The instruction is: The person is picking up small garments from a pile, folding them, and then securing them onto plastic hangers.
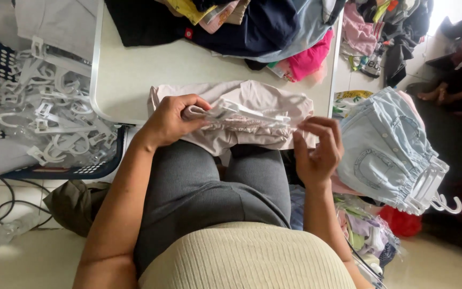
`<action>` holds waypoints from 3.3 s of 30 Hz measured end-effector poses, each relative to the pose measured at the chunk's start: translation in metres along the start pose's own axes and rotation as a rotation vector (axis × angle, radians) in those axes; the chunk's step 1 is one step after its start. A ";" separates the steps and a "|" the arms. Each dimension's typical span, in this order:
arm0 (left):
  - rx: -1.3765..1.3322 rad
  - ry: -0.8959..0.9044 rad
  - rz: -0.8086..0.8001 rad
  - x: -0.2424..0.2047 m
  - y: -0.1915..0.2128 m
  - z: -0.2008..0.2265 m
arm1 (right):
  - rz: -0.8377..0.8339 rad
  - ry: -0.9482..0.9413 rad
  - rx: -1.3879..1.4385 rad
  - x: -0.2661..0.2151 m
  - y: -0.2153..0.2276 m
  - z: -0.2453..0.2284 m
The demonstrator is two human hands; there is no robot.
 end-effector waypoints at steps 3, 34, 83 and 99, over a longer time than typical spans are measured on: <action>0.051 -0.109 -0.019 0.014 -0.006 0.034 | -0.143 0.137 0.174 0.008 -0.012 -0.041; -0.201 -0.047 -0.082 0.014 -0.008 0.028 | -0.676 -0.296 0.285 0.002 -0.072 -0.003; -0.032 0.067 0.054 0.006 0.020 0.027 | -0.518 -0.349 0.156 -0.028 -0.034 0.077; -0.063 0.140 -0.029 0.008 0.019 0.003 | -0.609 -0.600 0.406 -0.022 -0.024 0.108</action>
Point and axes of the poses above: each hand's wrist, its own x-axis towards the middle knuckle, its own y-axis out of the back of the hand, z = x × y, the point moved 2 cm from there along x, towards the middle knuckle, and after that the axes turned 14 degrees about -y, right-handed, at the moved point
